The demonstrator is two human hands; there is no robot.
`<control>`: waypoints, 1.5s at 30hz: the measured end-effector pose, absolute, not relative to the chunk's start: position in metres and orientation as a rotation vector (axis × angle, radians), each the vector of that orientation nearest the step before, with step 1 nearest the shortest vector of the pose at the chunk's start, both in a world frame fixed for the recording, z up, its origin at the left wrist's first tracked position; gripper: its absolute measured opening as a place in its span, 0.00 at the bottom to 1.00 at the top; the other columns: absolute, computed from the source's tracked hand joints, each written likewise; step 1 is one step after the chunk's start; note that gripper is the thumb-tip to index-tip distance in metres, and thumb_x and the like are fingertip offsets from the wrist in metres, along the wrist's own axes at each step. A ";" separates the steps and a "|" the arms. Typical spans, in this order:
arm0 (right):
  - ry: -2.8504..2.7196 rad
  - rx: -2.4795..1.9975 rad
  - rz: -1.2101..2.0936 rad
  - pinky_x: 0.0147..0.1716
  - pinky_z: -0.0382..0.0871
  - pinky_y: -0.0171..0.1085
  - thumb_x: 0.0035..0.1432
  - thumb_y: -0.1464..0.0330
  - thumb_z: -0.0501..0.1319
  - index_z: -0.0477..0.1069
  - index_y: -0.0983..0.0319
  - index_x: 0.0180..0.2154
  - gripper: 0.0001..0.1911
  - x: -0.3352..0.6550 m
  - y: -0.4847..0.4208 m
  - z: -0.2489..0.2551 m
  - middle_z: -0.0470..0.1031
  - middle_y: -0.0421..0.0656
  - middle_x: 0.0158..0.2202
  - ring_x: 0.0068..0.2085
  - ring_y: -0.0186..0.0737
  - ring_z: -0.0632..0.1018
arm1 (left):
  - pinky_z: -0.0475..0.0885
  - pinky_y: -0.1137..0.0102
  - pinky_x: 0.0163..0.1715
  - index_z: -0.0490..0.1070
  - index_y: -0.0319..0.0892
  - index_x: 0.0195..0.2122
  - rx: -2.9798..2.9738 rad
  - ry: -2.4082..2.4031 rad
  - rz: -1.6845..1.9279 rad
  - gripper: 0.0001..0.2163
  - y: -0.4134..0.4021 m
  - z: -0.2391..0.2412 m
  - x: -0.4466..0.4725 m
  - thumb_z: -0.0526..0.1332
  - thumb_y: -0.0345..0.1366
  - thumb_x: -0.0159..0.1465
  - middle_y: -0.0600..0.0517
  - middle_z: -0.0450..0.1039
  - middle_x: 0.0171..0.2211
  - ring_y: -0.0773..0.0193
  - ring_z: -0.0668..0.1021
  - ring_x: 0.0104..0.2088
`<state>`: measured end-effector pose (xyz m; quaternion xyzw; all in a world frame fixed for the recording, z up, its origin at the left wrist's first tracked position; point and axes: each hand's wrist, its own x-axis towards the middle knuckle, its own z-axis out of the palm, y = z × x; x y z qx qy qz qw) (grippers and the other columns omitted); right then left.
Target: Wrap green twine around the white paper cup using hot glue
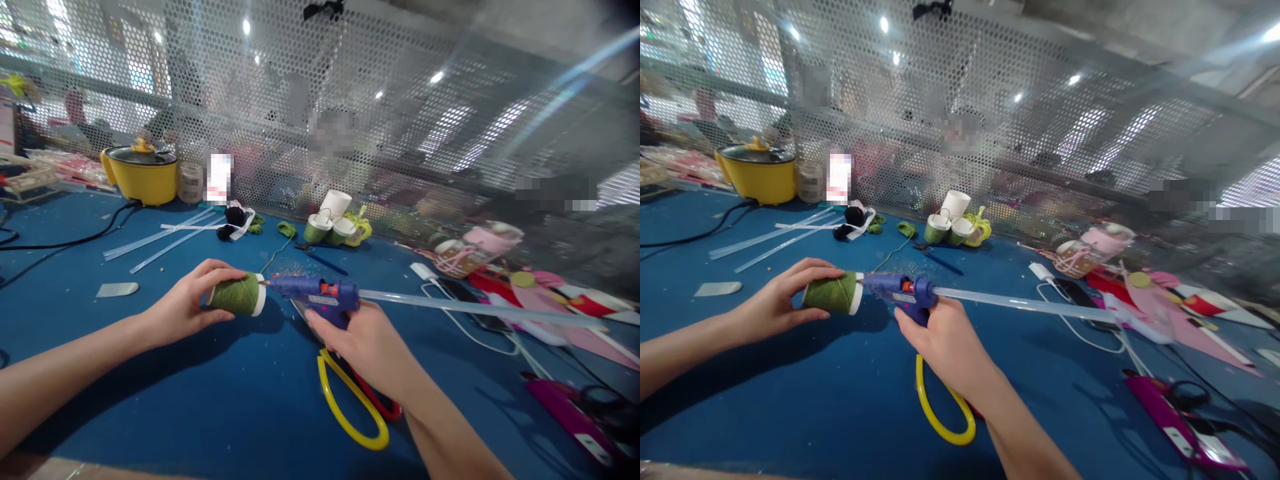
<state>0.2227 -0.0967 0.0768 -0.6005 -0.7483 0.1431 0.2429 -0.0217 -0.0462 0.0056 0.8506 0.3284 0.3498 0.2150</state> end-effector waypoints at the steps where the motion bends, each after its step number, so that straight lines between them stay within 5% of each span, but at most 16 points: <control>1: -2.050 -1.637 0.386 0.20 0.63 0.33 0.53 0.66 0.55 0.68 0.62 0.24 0.09 0.223 -0.097 0.077 0.69 0.37 0.17 0.18 0.33 0.68 | 0.65 0.60 0.49 0.59 0.47 0.53 2.348 0.913 0.970 0.21 -0.046 0.006 -0.022 0.60 0.34 0.59 0.47 0.60 0.48 0.56 0.68 0.49; 45: -2.100 -1.603 0.409 0.25 0.68 0.34 0.53 0.67 0.55 0.71 0.63 0.27 0.09 0.225 -0.099 0.076 0.73 0.40 0.22 0.22 0.37 0.72 | 0.73 0.62 0.40 0.60 0.48 0.52 2.110 0.950 0.975 0.23 -0.048 0.002 -0.018 0.62 0.38 0.56 0.48 0.62 0.44 0.59 0.72 0.41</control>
